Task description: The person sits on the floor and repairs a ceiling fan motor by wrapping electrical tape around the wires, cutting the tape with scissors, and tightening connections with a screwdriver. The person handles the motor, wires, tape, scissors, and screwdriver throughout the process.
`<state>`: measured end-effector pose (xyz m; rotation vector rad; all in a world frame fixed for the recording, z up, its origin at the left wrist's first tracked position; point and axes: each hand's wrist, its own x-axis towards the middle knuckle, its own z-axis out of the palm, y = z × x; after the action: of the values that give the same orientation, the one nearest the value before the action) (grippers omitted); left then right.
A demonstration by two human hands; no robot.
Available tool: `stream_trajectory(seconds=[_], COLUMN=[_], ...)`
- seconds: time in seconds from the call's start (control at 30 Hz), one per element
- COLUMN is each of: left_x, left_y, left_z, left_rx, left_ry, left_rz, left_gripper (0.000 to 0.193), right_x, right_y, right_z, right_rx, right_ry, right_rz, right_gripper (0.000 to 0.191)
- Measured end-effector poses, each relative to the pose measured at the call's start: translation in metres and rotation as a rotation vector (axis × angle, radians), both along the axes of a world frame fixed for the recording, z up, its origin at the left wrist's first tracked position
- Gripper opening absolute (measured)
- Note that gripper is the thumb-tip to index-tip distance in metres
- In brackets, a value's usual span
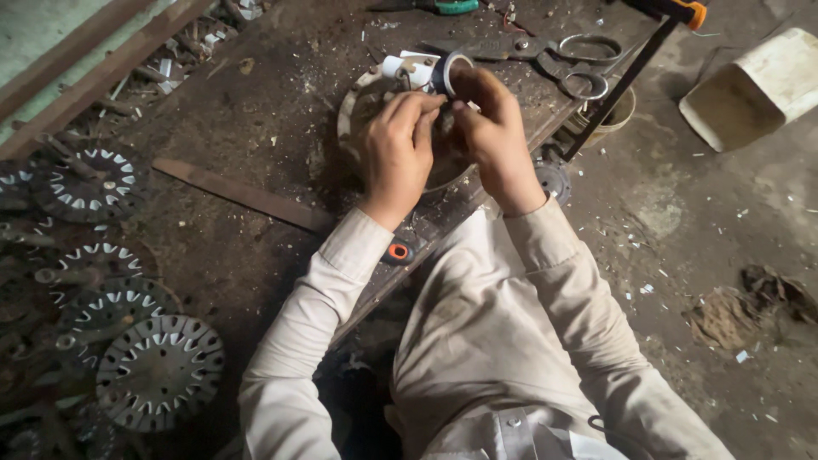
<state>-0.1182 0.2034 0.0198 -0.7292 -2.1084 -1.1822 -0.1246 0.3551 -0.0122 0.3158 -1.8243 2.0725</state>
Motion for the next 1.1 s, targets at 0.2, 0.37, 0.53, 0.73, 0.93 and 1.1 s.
stream_trajectory(seconds=[0.2, 0.37, 0.53, 0.73, 0.93, 1.1], left_x=[-0.002, -0.003, -0.002, -0.001, 0.004, 0.003], left_y=[-0.002, -0.004, -0.008, -0.005, -0.001, -0.002], left_z=[-0.005, -0.006, -0.001, 0.002, 0.006, 0.006], left_rx=[-0.036, -0.015, -0.04, 0.001, -0.061, -0.08], left_ry=[-0.022, -0.06, -0.012, -0.04, -0.049, -0.063], left_rz=[0.02, 0.002, 0.048, 0.016, 0.011, -0.028], left_gripper=[0.022, 0.023, 0.024, 0.018, 0.026, 0.015], right_x=[0.02, 0.023, 0.041, 0.067, 0.068, 0.064], right_y=[-0.007, -0.015, -0.016, -0.008, -0.008, -0.013], right_z=[-0.007, 0.005, 0.016, 0.027, 0.034, 0.033], right_rx=[-0.191, -0.077, -0.173, 0.531, 0.817, 0.736], right_ry=[-0.046, 0.02, 0.031, -0.136, 0.277, 0.241], right_rz=[0.054, -0.009, 0.101, -0.18, -0.382, -0.426], right_gripper=[0.047, 0.04, 0.039, 0.023, 0.018, 0.014])
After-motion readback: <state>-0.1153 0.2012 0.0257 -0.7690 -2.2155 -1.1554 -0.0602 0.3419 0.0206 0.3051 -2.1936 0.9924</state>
